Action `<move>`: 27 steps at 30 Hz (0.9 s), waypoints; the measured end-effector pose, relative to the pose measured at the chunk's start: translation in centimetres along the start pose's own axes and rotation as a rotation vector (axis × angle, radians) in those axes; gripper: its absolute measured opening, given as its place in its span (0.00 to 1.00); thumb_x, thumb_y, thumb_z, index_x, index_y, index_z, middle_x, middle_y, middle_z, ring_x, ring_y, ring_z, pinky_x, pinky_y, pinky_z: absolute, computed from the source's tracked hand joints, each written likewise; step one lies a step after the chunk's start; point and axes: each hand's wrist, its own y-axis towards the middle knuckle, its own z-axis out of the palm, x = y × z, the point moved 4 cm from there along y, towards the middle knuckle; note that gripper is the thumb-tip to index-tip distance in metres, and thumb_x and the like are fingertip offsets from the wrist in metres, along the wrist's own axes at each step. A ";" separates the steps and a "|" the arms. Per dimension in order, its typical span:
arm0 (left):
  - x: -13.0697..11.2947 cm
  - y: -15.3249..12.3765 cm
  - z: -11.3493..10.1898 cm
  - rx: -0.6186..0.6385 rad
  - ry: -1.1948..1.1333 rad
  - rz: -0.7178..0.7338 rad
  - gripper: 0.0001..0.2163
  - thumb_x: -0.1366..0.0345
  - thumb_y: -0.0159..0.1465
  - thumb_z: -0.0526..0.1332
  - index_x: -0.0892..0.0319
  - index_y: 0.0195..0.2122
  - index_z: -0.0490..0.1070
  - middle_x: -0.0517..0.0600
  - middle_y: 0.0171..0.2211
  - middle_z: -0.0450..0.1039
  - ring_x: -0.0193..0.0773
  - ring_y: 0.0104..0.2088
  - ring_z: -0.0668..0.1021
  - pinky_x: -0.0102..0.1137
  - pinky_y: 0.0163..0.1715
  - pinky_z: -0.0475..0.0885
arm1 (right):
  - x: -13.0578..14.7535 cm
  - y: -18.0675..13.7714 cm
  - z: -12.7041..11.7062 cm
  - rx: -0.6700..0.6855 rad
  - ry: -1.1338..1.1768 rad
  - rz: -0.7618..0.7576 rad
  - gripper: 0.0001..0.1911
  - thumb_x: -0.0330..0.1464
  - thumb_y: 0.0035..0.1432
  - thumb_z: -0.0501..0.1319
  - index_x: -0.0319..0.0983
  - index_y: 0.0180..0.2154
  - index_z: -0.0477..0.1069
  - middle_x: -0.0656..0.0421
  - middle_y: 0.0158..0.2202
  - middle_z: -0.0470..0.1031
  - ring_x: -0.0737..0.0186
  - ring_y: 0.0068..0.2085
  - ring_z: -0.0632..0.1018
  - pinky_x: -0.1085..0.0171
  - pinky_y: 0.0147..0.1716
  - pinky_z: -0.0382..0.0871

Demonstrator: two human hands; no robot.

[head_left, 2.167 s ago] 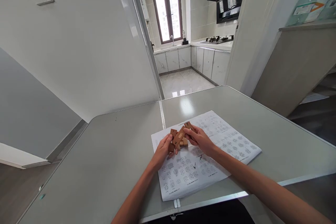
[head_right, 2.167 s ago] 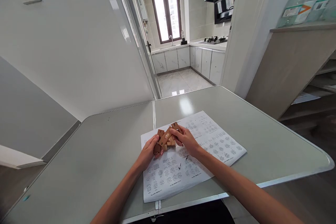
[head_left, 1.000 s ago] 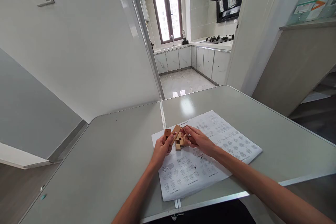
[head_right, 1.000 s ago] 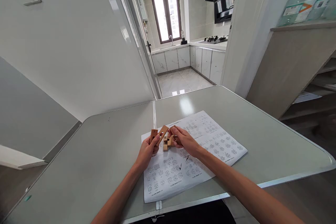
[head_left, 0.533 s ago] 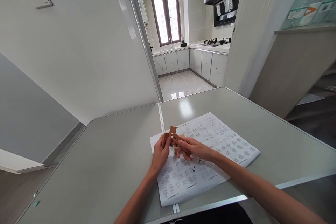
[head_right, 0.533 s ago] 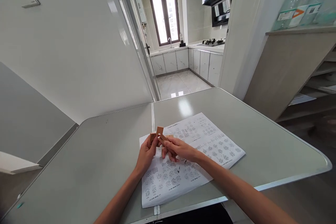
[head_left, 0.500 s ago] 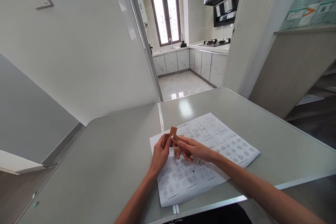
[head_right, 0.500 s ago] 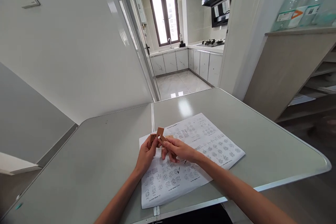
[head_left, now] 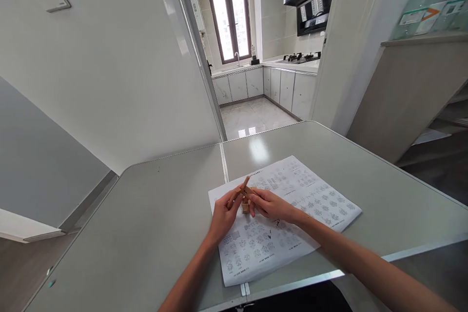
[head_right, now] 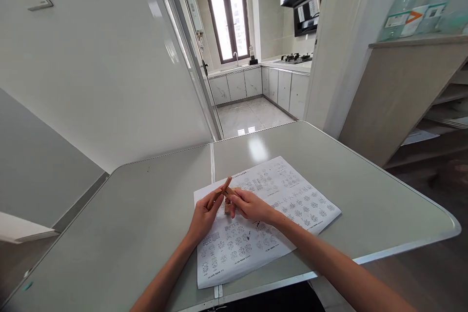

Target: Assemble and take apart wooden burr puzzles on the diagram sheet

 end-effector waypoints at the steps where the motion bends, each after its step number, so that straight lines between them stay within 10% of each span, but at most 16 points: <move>1: 0.0 -0.1 0.1 0.016 0.018 0.015 0.20 0.54 0.69 0.62 0.56 0.58 0.76 0.54 0.51 0.80 0.48 0.51 0.79 0.38 0.55 0.71 | 0.1 -0.1 0.0 -0.003 -0.016 -0.006 0.26 0.57 0.68 0.52 0.41 0.36 0.66 0.61 0.28 0.75 0.71 0.18 0.59 0.66 0.19 0.51; 13: -0.4 -0.2 0.5 0.013 0.086 0.040 0.18 0.54 0.71 0.59 0.58 0.55 0.78 0.50 0.38 0.80 0.42 0.39 0.78 0.33 0.46 0.71 | 0.7 -0.4 0.3 0.028 -0.029 -0.009 0.25 0.55 0.69 0.54 0.40 0.36 0.68 0.61 0.29 0.77 0.72 0.18 0.61 0.65 0.21 0.56; 21: 0.7 0.3 -1.4 -0.264 0.031 -0.113 0.20 0.44 0.65 0.63 0.58 0.40 0.79 0.43 0.23 0.61 0.32 0.23 0.59 0.27 0.24 0.57 | 0.1 0.0 -0.2 -0.034 0.062 0.054 0.27 0.56 0.67 0.55 0.38 0.44 0.72 0.60 0.30 0.76 0.72 0.18 0.64 0.67 0.18 0.53; 27: 2.3 0.5 -1.3 -0.172 -0.321 -0.334 0.25 0.38 0.62 0.63 0.58 0.42 0.74 0.36 0.18 0.44 0.29 0.18 0.47 0.27 0.18 0.43 | -0.8 0.2 -0.3 -0.047 0.033 0.021 0.28 0.57 0.68 0.53 0.39 0.39 0.71 0.61 0.27 0.76 0.71 0.18 0.65 0.66 0.20 0.58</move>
